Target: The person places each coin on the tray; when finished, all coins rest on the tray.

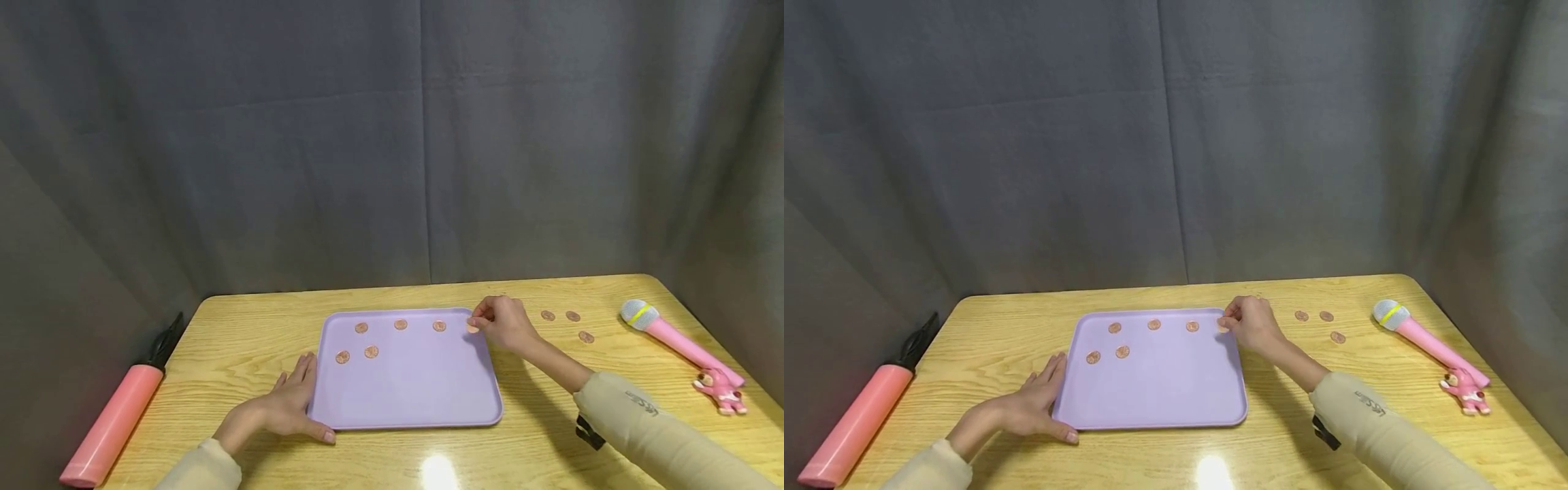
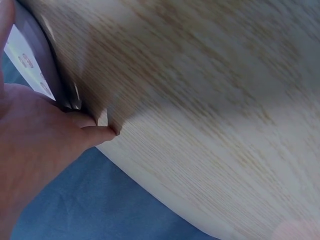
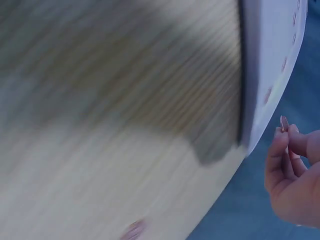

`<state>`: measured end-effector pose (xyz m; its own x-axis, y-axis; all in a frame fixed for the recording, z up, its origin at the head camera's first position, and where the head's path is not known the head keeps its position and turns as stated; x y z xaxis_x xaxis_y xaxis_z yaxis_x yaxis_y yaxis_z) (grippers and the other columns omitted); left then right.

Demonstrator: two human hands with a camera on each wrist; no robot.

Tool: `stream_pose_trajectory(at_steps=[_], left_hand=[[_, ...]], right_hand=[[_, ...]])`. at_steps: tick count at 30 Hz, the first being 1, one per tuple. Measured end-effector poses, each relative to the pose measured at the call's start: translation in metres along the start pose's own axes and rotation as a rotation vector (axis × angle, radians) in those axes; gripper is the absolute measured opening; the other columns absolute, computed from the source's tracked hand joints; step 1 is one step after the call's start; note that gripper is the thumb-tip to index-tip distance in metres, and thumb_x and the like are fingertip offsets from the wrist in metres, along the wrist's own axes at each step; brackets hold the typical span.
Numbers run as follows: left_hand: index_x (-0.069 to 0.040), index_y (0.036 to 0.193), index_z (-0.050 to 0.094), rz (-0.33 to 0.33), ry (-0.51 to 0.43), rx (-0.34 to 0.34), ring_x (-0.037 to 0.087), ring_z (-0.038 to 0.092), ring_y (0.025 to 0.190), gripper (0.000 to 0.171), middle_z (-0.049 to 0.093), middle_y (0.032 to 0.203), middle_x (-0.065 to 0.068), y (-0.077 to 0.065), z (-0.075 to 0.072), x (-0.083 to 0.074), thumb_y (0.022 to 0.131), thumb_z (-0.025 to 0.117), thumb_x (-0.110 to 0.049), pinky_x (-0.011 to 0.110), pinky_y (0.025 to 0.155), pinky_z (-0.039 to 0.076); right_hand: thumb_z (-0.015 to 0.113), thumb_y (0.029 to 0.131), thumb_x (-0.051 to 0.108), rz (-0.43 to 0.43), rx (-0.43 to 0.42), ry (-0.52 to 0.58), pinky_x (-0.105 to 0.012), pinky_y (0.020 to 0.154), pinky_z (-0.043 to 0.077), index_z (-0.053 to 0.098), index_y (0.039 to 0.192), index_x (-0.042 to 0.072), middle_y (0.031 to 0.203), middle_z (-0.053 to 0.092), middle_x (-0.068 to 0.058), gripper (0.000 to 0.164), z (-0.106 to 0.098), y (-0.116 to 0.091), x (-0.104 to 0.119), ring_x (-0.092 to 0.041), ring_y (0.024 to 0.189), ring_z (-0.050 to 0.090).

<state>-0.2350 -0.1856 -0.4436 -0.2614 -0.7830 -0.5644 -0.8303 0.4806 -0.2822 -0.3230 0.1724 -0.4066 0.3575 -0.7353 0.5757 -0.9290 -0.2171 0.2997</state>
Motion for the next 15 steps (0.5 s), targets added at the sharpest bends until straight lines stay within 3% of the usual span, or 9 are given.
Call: stream_pose_trajectory(at_steps=[5, 15], left_hand=[[0.015, 0.148, -0.006, 0.0, 0.008, -0.003, 0.045, -0.009, 0.144, 0.137, -0.008, 0.154, 0.036, -0.001, -0.001, 0.001, 0.069, 0.083, -0.054, 0.066, 0.111, -0.001], [0.016, 0.147, -0.005, -0.013, 0.025, 0.007, 0.046, -0.007, 0.144, 0.138, -0.007, 0.154, 0.037, 0.0, -0.001, -0.002, 0.067, 0.084, -0.054, 0.066, 0.112, 0.0]], right_hand=[[0.076, 0.079, -0.003, -0.092, 0.078, 0.013, -0.023, 0.053, 0.049, 0.07, 0.074, 0.002, 0.065, 0.068, -0.001, 0.009, 0.034, 0.014, 0.038, -0.006, 0.057, 0.059], [0.08, 0.076, 0.001, -0.092, 0.205, 0.071, -0.02, 0.054, 0.046, 0.073, 0.068, 0.006, 0.063, 0.069, 0.001, 0.011, 0.087, 0.016, 0.08, -0.001, 0.058, 0.055]])
Point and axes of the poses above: each hand's wrist, its own y-axis towards the middle knuckle, its own z-axis out of the palm, x = y × z, the point moved 6 cm from there along y, towards the middle knuckle
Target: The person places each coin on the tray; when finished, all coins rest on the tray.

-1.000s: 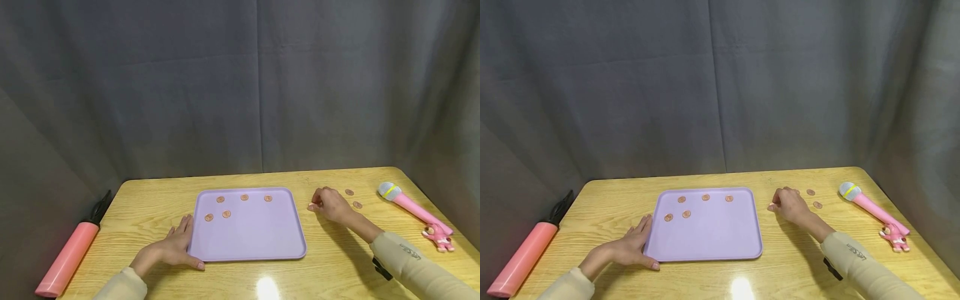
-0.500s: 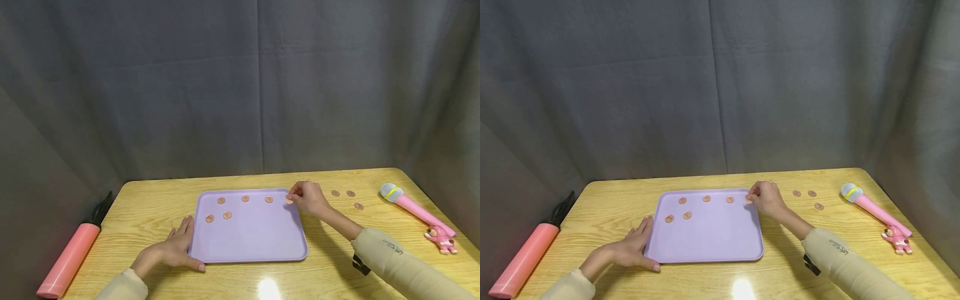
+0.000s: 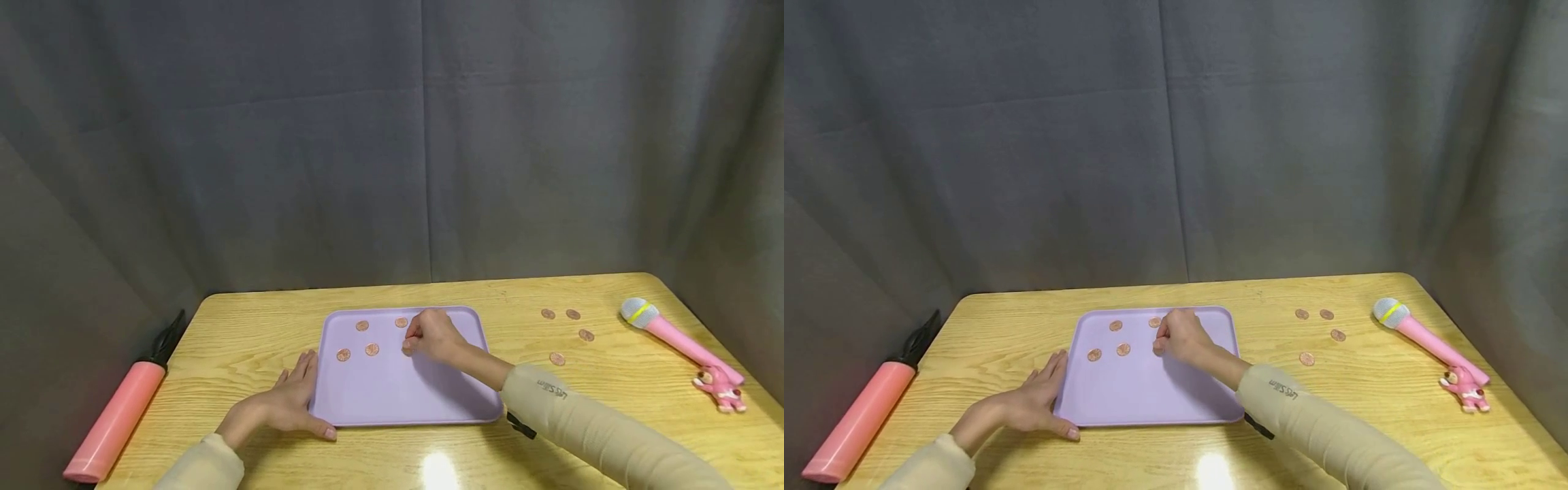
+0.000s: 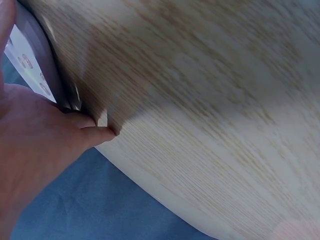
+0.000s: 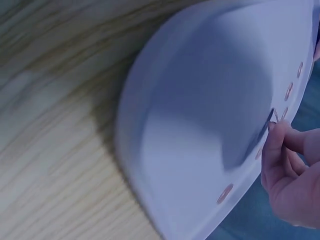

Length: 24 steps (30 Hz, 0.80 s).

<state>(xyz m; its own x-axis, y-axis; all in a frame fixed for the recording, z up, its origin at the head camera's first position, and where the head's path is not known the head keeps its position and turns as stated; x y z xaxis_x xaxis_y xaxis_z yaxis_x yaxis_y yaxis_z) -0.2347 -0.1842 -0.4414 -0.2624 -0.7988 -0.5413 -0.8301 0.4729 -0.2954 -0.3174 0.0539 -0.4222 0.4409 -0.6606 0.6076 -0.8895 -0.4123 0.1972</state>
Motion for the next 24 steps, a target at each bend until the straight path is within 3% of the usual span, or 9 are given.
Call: stream_pose_trajectory(at_steps=[7, 15, 24], left_hand=[[0.018, 0.147, -0.004, 0.001, 0.023, -0.009, 0.049, -0.003, 0.143, 0.139, -0.006, 0.153, 0.039, 0.002, -0.004, -0.001, 0.066, 0.084, -0.054, 0.063, 0.113, 0.008], [0.02, 0.145, 0.002, 0.012, 0.018, -0.072, 0.051, 0.006, 0.142, 0.141, 0.001, 0.151, 0.041, 0.001, -0.007, -0.006, 0.059, 0.089, -0.051, 0.058, 0.114, 0.016], [0.021, 0.144, 0.012, -0.044, 0.039, -0.137, 0.05, 0.016, 0.141, 0.144, 0.01, 0.151, 0.04, 0.003, -0.004, -0.01, 0.046, 0.094, -0.043, 0.058, 0.114, 0.018]], right_hand=[[0.079, 0.075, 0.0, -0.014, -0.038, -0.075, -0.022, 0.052, 0.044, 0.073, 0.063, 0.01, 0.062, 0.068, 0.005, 0.017, 0.005, 0.005, 0.007, -0.003, 0.055, 0.051], [0.077, 0.079, 0.005, 0.137, 0.013, -0.155, -0.024, 0.051, 0.045, 0.073, 0.063, 0.012, 0.063, 0.067, 0.007, 0.017, 0.008, 0.008, 0.001, -0.008, 0.055, 0.053], [0.076, 0.08, 0.005, 0.142, 0.021, -0.156, -0.025, 0.05, 0.044, 0.074, 0.063, 0.013, 0.06, 0.066, 0.008, 0.019, 0.014, 0.001, -0.002, -0.007, 0.053, 0.052]])
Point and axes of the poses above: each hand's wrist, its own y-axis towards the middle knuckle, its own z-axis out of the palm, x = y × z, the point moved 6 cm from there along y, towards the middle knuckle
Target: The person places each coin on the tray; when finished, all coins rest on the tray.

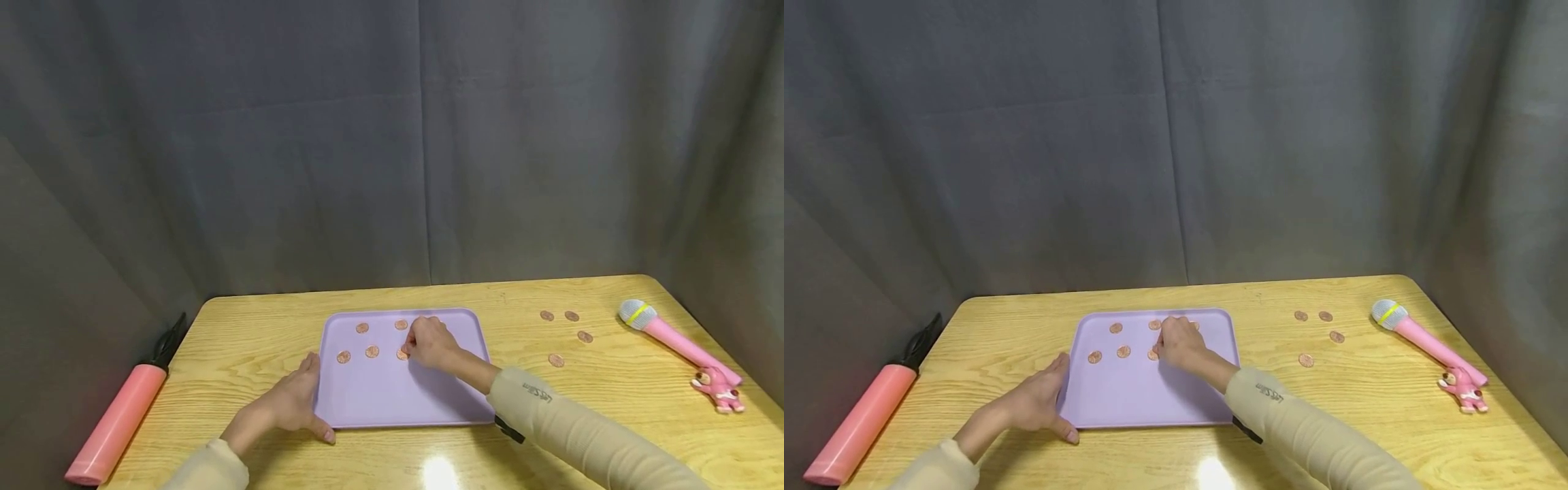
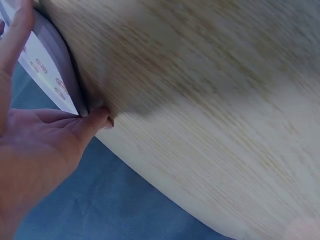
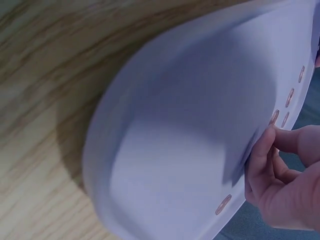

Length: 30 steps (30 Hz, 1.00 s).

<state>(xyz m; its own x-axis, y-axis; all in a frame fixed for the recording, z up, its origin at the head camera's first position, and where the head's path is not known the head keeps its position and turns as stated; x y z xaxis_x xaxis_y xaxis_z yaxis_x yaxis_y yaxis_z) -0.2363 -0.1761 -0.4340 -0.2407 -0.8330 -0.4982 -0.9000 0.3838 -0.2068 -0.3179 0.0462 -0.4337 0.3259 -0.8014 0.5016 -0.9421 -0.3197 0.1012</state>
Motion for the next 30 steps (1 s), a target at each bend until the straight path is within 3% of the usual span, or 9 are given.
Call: stream_pose_trajectory(at_steps=[2, 3, 6, 9, 12, 16, 23, 30], left_hand=[[0.021, 0.144, 0.013, 0.007, -0.003, -0.018, 0.05, 0.018, 0.14, 0.143, 0.013, 0.151, 0.039, 0.001, 0.001, -0.001, 0.045, 0.095, -0.041, 0.057, 0.113, 0.019], [0.02, 0.145, 0.016, 0.017, -0.017, -0.036, 0.049, 0.026, 0.138, 0.14, 0.019, 0.15, 0.038, 0.002, 0.001, -0.002, 0.045, 0.096, -0.037, 0.056, 0.113, 0.023], [0.015, 0.145, 0.029, 0.059, -0.055, -0.125, 0.043, 0.047, 0.127, 0.121, 0.042, 0.142, 0.032, 0.004, -0.002, -0.002, 0.051, 0.095, -0.023, 0.051, 0.108, 0.036], [0.009, 0.143, 0.039, 0.093, -0.077, -0.2, 0.038, 0.057, 0.117, 0.105, 0.056, 0.132, 0.025, 0.005, -0.006, -0.001, 0.055, 0.093, -0.011, 0.047, 0.102, 0.043], [0.009, 0.142, 0.042, 0.088, -0.056, -0.208, 0.038, 0.054, 0.122, 0.103, 0.056, 0.132, 0.024, 0.004, -0.008, 0.001, 0.054, 0.093, -0.011, 0.048, 0.105, 0.04], [0.008, 0.141, 0.044, 0.081, -0.031, -0.213, 0.036, 0.059, 0.116, 0.103, 0.062, 0.126, 0.022, 0.001, -0.01, 0.005, 0.053, 0.095, -0.013, 0.047, 0.102, 0.044], [0.003, 0.13, 0.057, 0.107, 0.049, -0.285, 0.026, 0.069, 0.093, 0.082, 0.072, 0.102, 0.013, -0.005, -0.008, 0.007, 0.059, 0.093, -0.018, 0.041, 0.083, 0.054], [0.002, 0.126, 0.061, 0.1, 0.094, -0.326, 0.01, 0.062, 0.072, 0.072, 0.073, 0.089, 0.006, -0.009, -0.008, 0.013, 0.064, 0.091, -0.021, 0.029, 0.063, 0.051]], right_hand=[[0.076, 0.08, 0.007, 0.008, -0.01, 0.014, -0.025, 0.051, 0.044, 0.073, 0.064, 0.014, 0.061, 0.065, 0.009, 0.018, -0.001, -0.002, -0.002, -0.007, 0.054, 0.052], [0.076, 0.081, 0.007, 0.011, -0.018, 0.027, -0.025, 0.051, 0.044, 0.073, 0.065, 0.013, 0.061, 0.065, 0.009, 0.017, -0.002, -0.003, -0.003, -0.007, 0.055, 0.053], [0.077, 0.081, 0.01, 0.016, -0.066, 0.045, -0.026, 0.053, 0.044, 0.072, 0.068, 0.013, 0.062, 0.064, 0.009, 0.014, -0.012, -0.008, -0.011, -0.008, 0.057, 0.052], [0.077, 0.08, 0.009, -0.003, -0.12, 0.047, -0.026, 0.054, 0.044, 0.071, 0.07, 0.011, 0.062, 0.062, 0.007, 0.012, -0.03, -0.014, -0.022, -0.008, 0.057, 0.052], [0.075, 0.082, 0.008, 0.006, -0.145, 0.049, -0.026, 0.053, 0.044, 0.071, 0.074, 0.008, 0.062, 0.062, 0.005, 0.009, -0.052, -0.022, -0.039, -0.008, 0.056, 0.053], [0.073, 0.085, 0.012, 0.046, -0.178, 0.039, -0.027, 0.054, 0.044, 0.071, 0.08, 0.006, 0.066, 0.064, 0.003, 0.008, -0.084, -0.031, -0.067, -0.01, 0.058, 0.054], [0.069, 0.09, 0.019, 0.153, -0.206, 0.043, -0.049, 0.066, 0.049, 0.071, 0.085, 0.005, 0.073, 0.067, -0.001, 0.015, -0.13, -0.06, -0.117, -0.019, 0.068, 0.06], [0.069, 0.091, 0.021, 0.206, -0.215, 0.008, -0.031, 0.06, 0.042, 0.071, 0.085, 0.003, 0.074, 0.068, -0.002, 0.02, -0.151, -0.085, -0.157, -0.018, 0.068, 0.06]])
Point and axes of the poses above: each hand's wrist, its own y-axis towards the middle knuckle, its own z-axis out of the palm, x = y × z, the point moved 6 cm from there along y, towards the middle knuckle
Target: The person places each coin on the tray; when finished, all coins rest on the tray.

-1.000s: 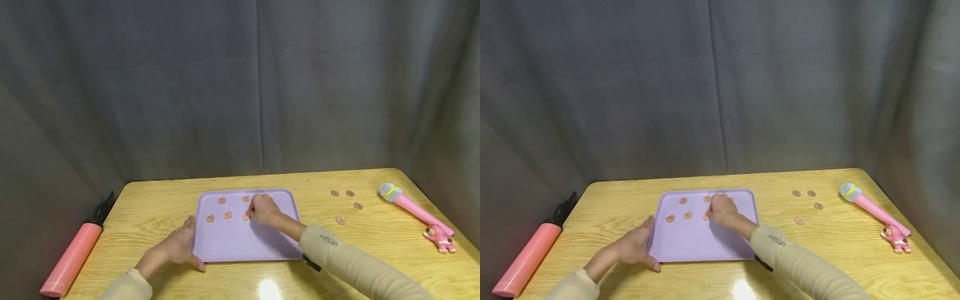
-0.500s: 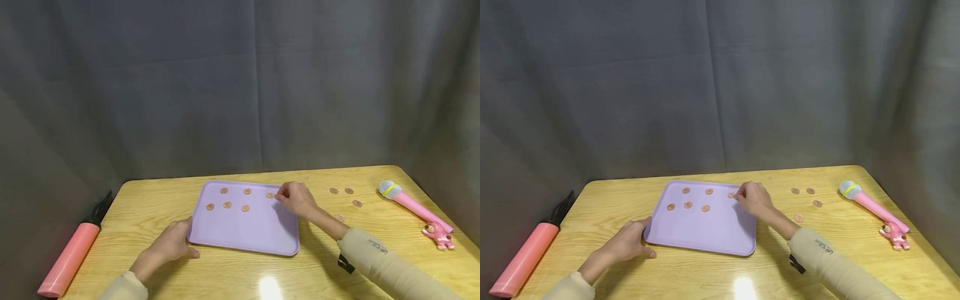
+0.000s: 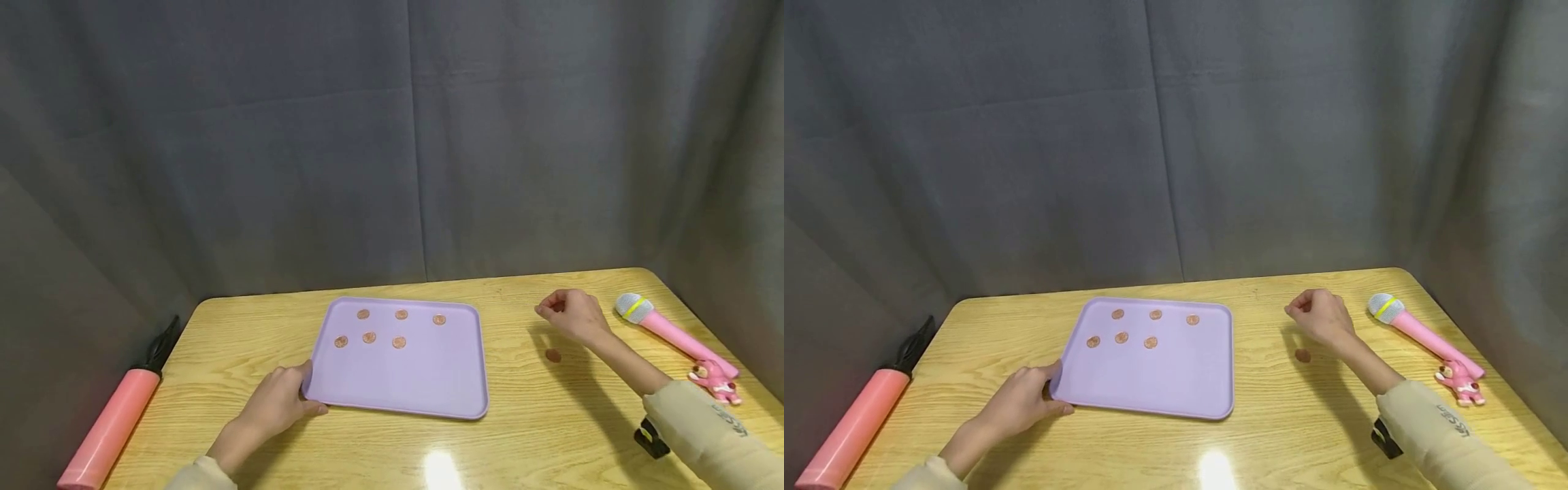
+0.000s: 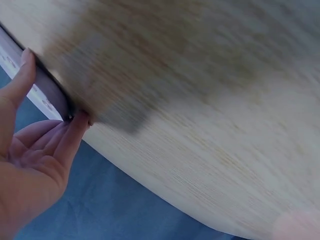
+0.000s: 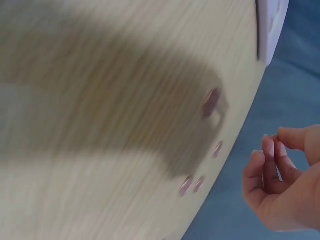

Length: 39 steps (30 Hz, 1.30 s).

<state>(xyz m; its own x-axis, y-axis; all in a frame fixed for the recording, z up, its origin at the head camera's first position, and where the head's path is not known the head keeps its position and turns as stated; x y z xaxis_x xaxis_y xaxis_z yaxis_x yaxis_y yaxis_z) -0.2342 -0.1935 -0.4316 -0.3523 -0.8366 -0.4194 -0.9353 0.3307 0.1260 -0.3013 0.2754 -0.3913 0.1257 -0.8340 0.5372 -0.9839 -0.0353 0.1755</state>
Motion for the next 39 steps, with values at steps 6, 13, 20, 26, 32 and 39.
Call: stream_pose_trajectory(at_steps=[6, 13, 20, 26, 32, 39], left_hand=[[0.005, 0.124, 0.062, -0.005, 0.013, 0.017, 0.007, 0.052, 0.068, 0.073, 0.073, 0.088, 0.008, -0.007, -0.001, -0.003, 0.064, 0.09, -0.024, 0.026, 0.059, 0.045], [0.01, 0.121, 0.062, 0.007, 0.008, 0.042, 0.006, 0.058, 0.074, 0.073, 0.073, 0.096, 0.015, -0.019, 0.003, -0.009, 0.065, 0.089, -0.026, 0.024, 0.06, 0.047], [0.007, 0.122, 0.061, 0.011, -0.072, 0.044, 0.013, 0.064, 0.089, 0.073, 0.072, 0.101, 0.011, -0.023, 0.001, -0.011, 0.066, 0.089, -0.03, 0.029, 0.072, 0.054], [0.011, 0.136, 0.047, -0.008, -0.187, 0.057, 0.038, 0.055, 0.121, 0.088, 0.057, 0.128, 0.029, -0.019, 0.005, -0.007, 0.067, 0.089, -0.023, 0.047, 0.099, 0.045], [0.015, 0.138, 0.042, -0.055, -0.178, 0.073, 0.039, 0.05, 0.125, 0.1, 0.052, 0.134, 0.029, -0.015, 0.008, 0.003, 0.063, 0.091, -0.029, 0.049, 0.102, 0.042], [0.014, 0.138, 0.043, -0.025, -0.169, 0.086, 0.033, 0.058, 0.118, 0.099, 0.059, 0.129, 0.025, -0.011, 0.006, 0.002, 0.063, 0.091, -0.03, 0.044, 0.097, 0.048]], right_hand=[[0.069, 0.089, 0.022, 0.019, -0.008, -0.035, -0.03, 0.055, 0.043, 0.072, 0.086, 0.001, 0.076, 0.07, -0.006, 0.021, -0.01, -0.006, -0.026, -0.02, 0.07, 0.061], [0.076, 0.082, 0.015, -0.04, 0.049, -0.092, -0.031, 0.054, 0.042, 0.07, 0.082, 0.001, 0.074, 0.069, -0.005, 0.016, -0.008, -0.016, -0.041, -0.016, 0.066, 0.06], [0.079, 0.08, 0.015, -0.164, 0.223, -0.08, -0.037, 0.064, 0.051, 0.069, 0.089, -0.003, 0.085, 0.071, -0.012, 0.023, 0.007, -0.02, -0.04, -0.021, 0.074, 0.067], [0.076, 0.084, 0.02, -0.155, 0.17, -0.127, -0.038, 0.062, 0.051, 0.064, 0.096, -0.005, 0.091, 0.068, -0.016, 0.03, 0.009, -0.016, -0.036, -0.024, 0.076, 0.065], [0.071, 0.088, 0.023, -0.14, 0.132, -0.245, -0.039, 0.055, 0.047, 0.063, 0.1, -0.008, 0.095, 0.062, -0.024, 0.035, 0.02, -0.015, -0.026, -0.034, 0.079, 0.059], [0.066, 0.091, 0.014, -0.302, 0.042, -0.388, -0.039, 0.052, 0.047, 0.057, 0.074, 0.009, 0.077, 0.052, -0.007, 0.02, 0.036, -0.03, -0.015, -0.029, 0.071, 0.053]])
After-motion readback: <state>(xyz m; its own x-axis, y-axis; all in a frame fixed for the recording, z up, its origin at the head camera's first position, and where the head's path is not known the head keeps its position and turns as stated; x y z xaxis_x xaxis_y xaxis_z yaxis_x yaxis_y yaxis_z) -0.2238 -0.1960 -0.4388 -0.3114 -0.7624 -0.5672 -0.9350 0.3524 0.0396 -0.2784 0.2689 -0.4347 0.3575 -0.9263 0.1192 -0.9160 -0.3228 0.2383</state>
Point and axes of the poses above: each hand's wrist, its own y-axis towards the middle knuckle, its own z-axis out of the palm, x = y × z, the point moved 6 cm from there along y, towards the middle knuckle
